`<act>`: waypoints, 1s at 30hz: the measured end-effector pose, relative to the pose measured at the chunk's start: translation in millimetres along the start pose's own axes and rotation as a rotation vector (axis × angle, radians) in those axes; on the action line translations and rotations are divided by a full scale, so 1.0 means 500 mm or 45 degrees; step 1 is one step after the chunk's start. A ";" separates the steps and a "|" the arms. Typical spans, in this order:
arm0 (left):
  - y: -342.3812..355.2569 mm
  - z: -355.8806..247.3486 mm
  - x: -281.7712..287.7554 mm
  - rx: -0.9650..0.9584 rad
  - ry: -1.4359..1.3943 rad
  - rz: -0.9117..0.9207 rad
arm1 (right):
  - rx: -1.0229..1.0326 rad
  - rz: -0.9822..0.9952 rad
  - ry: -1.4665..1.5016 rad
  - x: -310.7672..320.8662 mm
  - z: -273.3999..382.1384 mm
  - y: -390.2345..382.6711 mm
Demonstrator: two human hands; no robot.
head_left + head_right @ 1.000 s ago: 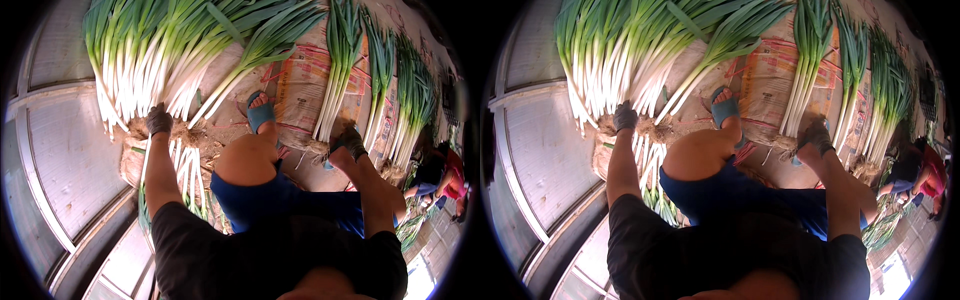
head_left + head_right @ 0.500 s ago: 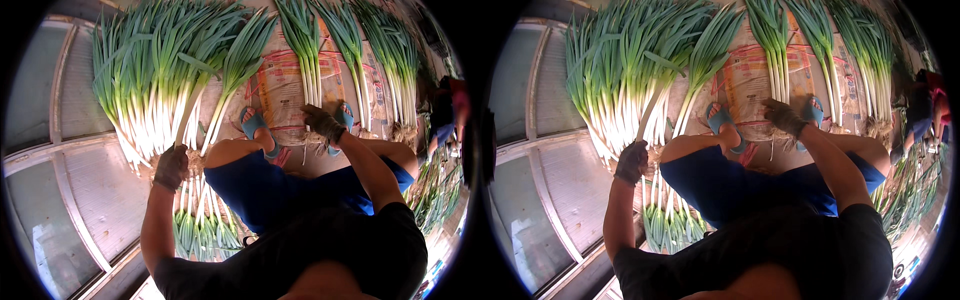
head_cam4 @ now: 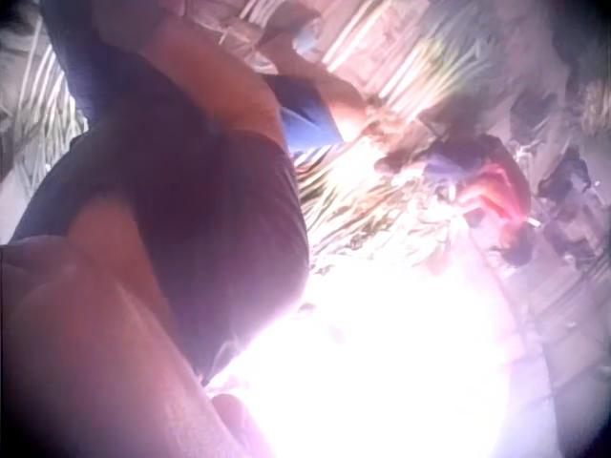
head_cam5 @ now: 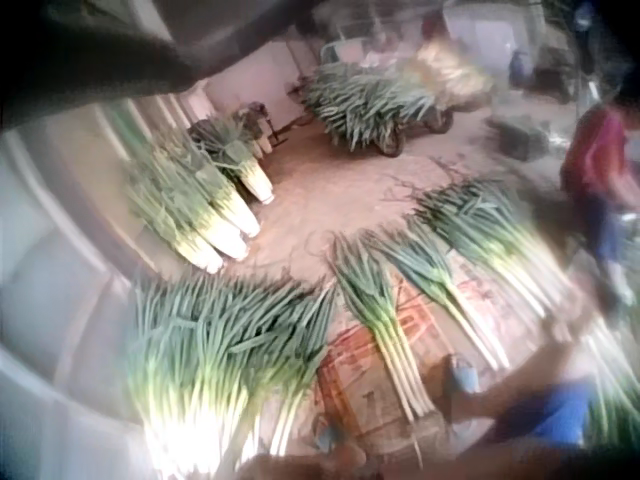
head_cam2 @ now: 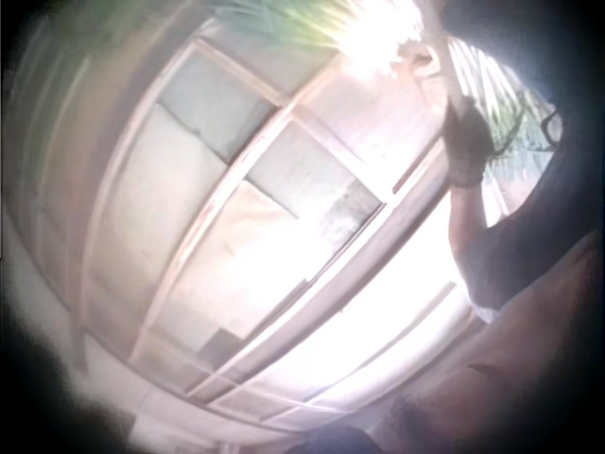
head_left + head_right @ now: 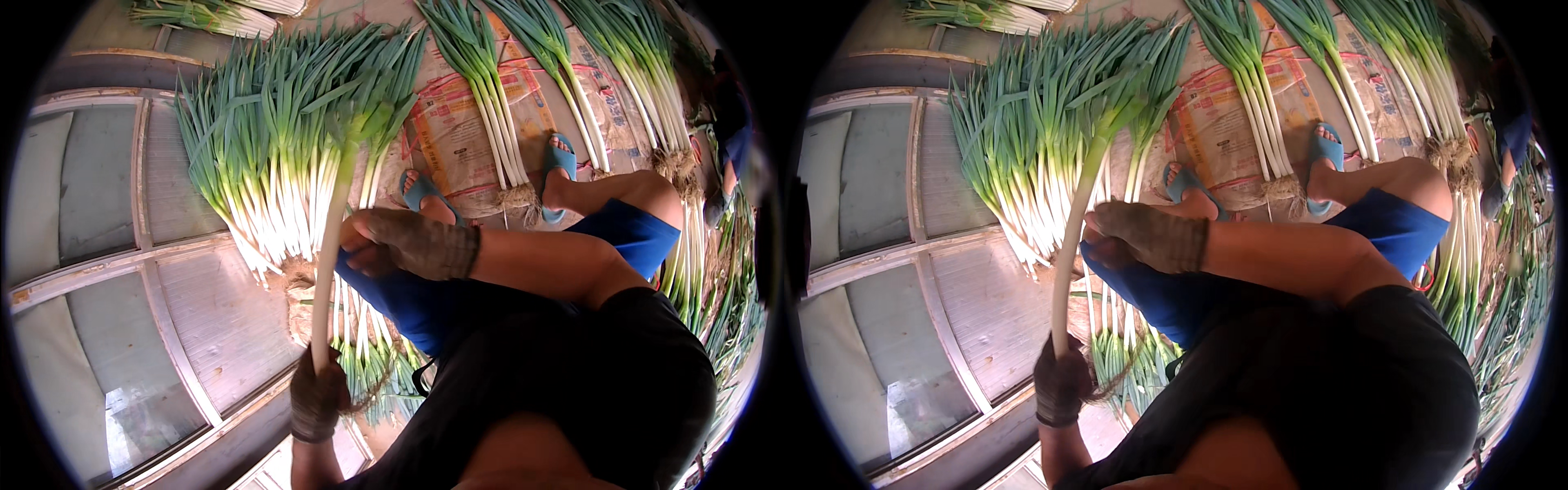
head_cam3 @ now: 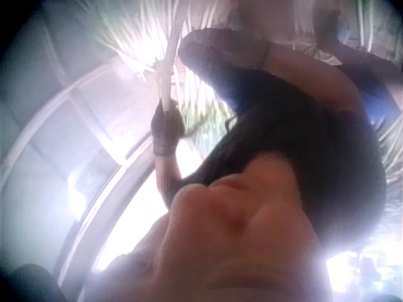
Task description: The person sits on the floor and repeatedly picks up green onions, aligns them into bundles, and ties them with red plastic ties. The person places the finished bundles on the floor beside them.
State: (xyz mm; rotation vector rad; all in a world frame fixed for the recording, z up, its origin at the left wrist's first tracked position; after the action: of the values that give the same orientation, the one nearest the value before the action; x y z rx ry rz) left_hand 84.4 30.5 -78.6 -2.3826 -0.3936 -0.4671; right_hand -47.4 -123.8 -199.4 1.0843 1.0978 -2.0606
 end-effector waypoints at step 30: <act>0.198 -0.086 -0.833 -0.243 0.015 1.332 | 1.036 -1.652 -0.294 0.513 0.472 -0.395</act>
State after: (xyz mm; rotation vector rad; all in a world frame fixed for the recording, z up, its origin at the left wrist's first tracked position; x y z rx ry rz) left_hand -257.2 -135.0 -281.2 -2.3721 0.9142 -0.0167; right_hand -422.6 -250.8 -258.4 0.2978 0.9025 -3.7508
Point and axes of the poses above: each hand's wrist, its own y-axis towards the middle knuckle, its own x-axis out of the back of the hand, z = x × y, the point moved 9 cm from there along y, towards the middle knuckle, and after that the axes turned 4 degrees about -z, right-handed, at the moved point
